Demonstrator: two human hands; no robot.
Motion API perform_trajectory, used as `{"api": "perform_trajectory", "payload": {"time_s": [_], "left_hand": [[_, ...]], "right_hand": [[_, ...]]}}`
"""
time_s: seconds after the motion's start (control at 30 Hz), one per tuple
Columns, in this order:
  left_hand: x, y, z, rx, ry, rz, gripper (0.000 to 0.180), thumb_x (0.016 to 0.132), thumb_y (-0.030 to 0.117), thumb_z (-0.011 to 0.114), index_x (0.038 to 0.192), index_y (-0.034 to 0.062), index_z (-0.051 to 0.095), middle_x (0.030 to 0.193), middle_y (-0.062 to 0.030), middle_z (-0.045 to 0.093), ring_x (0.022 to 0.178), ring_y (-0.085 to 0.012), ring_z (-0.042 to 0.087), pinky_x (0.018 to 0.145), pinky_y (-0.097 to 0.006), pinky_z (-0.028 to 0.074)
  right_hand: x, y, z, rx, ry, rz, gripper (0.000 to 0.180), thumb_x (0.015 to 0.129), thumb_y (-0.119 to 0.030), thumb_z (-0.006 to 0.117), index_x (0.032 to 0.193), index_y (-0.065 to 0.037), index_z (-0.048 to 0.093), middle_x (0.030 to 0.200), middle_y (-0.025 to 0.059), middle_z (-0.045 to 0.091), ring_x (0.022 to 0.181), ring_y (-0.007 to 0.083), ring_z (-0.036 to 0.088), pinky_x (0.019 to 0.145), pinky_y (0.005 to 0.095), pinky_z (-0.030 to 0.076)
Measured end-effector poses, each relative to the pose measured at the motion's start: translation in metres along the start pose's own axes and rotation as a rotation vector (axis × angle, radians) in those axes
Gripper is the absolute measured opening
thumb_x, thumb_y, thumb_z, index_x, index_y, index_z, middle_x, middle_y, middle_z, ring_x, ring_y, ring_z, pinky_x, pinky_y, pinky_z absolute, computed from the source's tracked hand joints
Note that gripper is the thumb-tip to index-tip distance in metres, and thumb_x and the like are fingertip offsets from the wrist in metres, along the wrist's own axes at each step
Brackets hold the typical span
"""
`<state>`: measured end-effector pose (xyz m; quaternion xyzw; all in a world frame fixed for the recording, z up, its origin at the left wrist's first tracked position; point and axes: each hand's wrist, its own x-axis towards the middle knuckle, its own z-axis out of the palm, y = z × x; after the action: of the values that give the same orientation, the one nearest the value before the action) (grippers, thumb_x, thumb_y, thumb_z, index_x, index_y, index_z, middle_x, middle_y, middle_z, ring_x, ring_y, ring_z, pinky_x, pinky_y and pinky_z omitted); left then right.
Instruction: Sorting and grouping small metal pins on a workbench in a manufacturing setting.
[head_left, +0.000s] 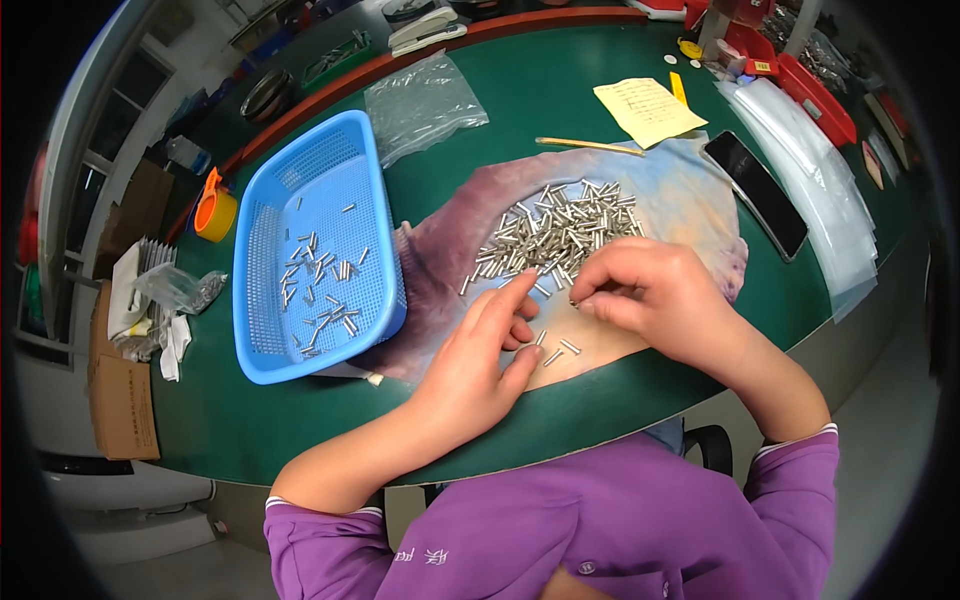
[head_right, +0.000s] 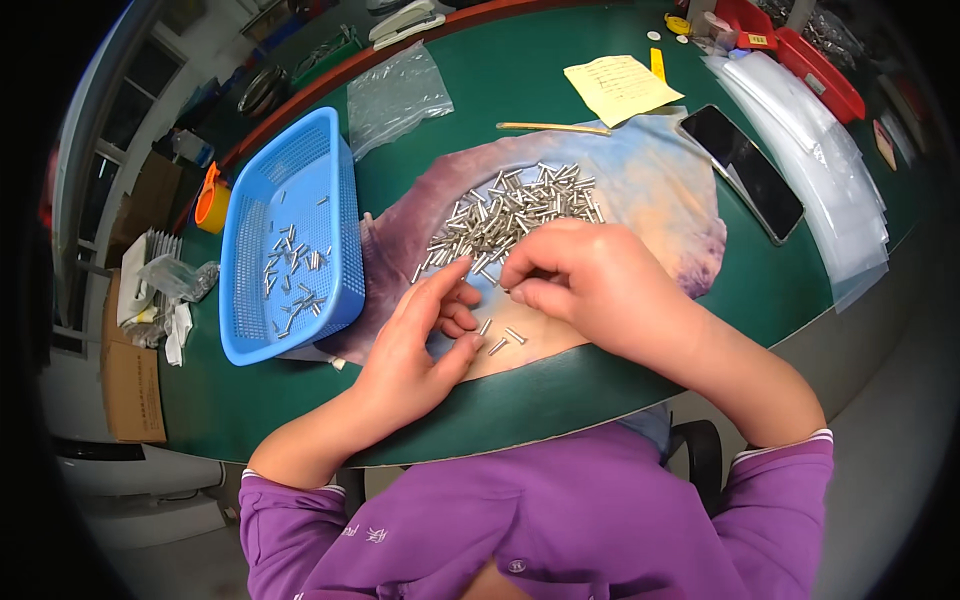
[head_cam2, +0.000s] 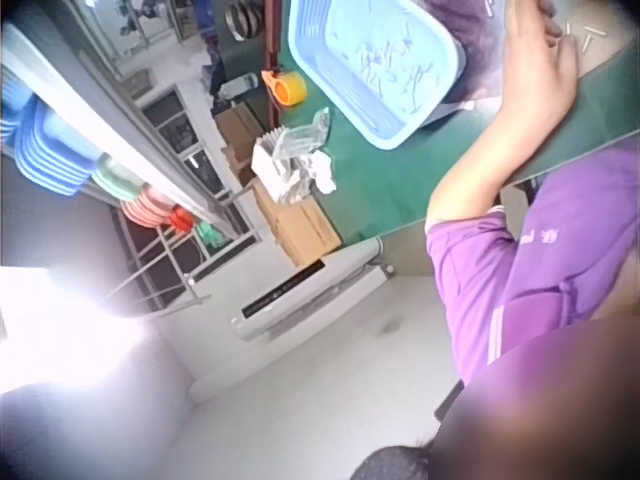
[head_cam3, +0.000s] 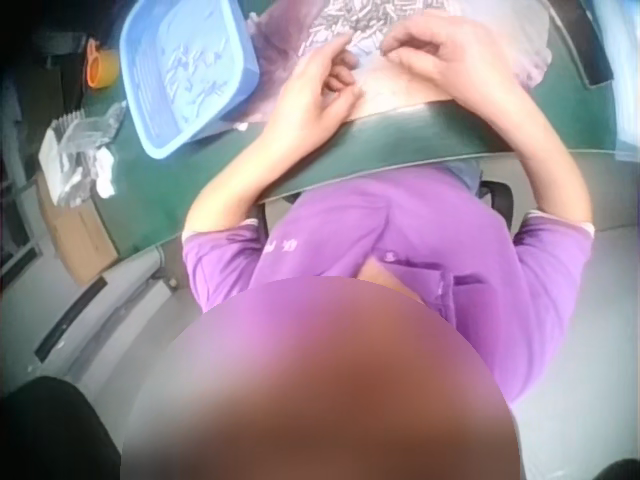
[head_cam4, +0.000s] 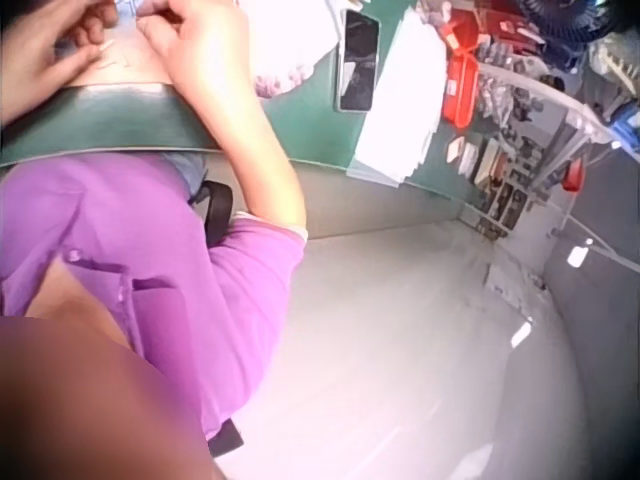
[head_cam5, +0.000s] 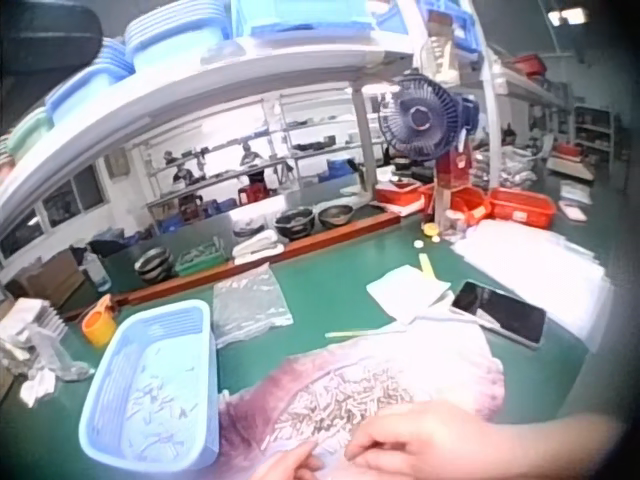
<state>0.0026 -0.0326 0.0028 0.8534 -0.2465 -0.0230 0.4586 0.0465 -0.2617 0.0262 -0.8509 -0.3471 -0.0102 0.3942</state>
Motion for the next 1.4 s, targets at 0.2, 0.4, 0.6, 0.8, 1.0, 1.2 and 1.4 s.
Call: {"api": "perform_trajectory", "payload": {"time_s": [0.2,0.4,0.6,0.8,1.0,1.2,1.4], "left_hand": [[0.001,0.003,-0.003,-0.070,0.034,0.018,0.063,0.083,-0.009,0.064,0.141,-0.0021,0.043,0.115,-0.0140,0.057,0.092,-0.0165,0.062,0.082,-0.029,0.053],[0.000,-0.002,-0.001,-0.053,0.004,0.044,0.058,0.083,-0.008,0.065,0.138,-0.0012,0.047,0.113,-0.0124,0.057,0.093,-0.0163,0.061,0.082,-0.028,0.053],[0.001,-0.005,-0.004,0.009,-0.020,0.065,0.055,0.084,-0.004,0.066,0.136,0.0006,0.049,0.113,-0.0121,0.057,0.096,-0.0192,0.060,0.085,-0.031,0.052],[-0.004,-0.012,-0.006,0.099,-0.010,0.118,0.044,0.084,-0.001,0.067,0.126,0.0017,0.057,0.114,-0.0122,0.057,0.099,-0.0239,0.060,0.087,-0.034,0.051],[-0.003,-0.009,-0.003,0.203,0.006,0.296,0.032,0.084,0.004,0.064,0.115,0.0044,0.062,0.115,-0.0123,0.058,0.107,-0.0318,0.056,0.092,-0.042,0.047],[-0.001,-0.015,0.001,0.229,0.034,0.308,0.031,0.084,0.005,0.064,0.115,0.0039,0.062,0.115,-0.0149,0.058,0.107,-0.0336,0.056,0.093,-0.043,0.047],[0.000,-0.012,-0.008,0.260,0.128,0.168,0.051,0.081,-0.005,0.063,0.129,-0.0015,0.047,0.111,-0.0160,0.058,0.095,-0.0290,0.060,0.085,-0.039,0.050]], "right_hand": [[0.003,0.017,-0.005,1.265,-0.017,0.588,0.017,0.095,-0.013,0.067,0.108,-0.004,0.063,0.091,0.0027,0.065,0.079,0.0074,0.062,0.074,0.0219,0.054],[0.000,0.024,0.003,1.521,-0.022,0.551,0.020,0.098,-0.026,0.064,0.107,-0.008,0.061,0.087,-0.0026,0.061,0.076,0.0038,0.058,0.073,0.0178,0.053],[0.004,0.024,0.005,1.564,-0.029,0.603,0.030,0.096,-0.034,0.064,0.109,-0.008,0.054,0.090,-0.0010,0.053,0.074,0.0029,0.051,0.064,0.0140,0.048],[0.012,0.019,0.012,1.671,-0.125,0.513,0.033,0.096,-0.041,0.062,0.097,-0.010,0.050,0.079,-0.0037,0.045,0.068,0.0010,0.044,0.056,0.0125,0.039],[0.051,-0.016,0.015,1.280,-0.122,0.523,0.028,0.099,-0.031,0.062,0.096,-0.004,0.058,0.079,-0.0015,0.055,0.065,0.0043,0.048,0.059,0.0191,0.044],[0.134,-0.049,0.043,0.649,-0.120,-0.015,0.021,0.091,-0.013,0.069,0.108,0.000,0.067,0.089,0.0063,0.070,0.078,0.0120,0.065,0.070,0.0263,0.054],[0.124,-0.041,0.018,0.079,0.082,-0.338,0.021,0.081,-0.009,0.072,0.101,-0.004,0.070,0.093,0.0105,0.071,0.084,0.0246,0.069,0.075,0.0336,0.056]]}}
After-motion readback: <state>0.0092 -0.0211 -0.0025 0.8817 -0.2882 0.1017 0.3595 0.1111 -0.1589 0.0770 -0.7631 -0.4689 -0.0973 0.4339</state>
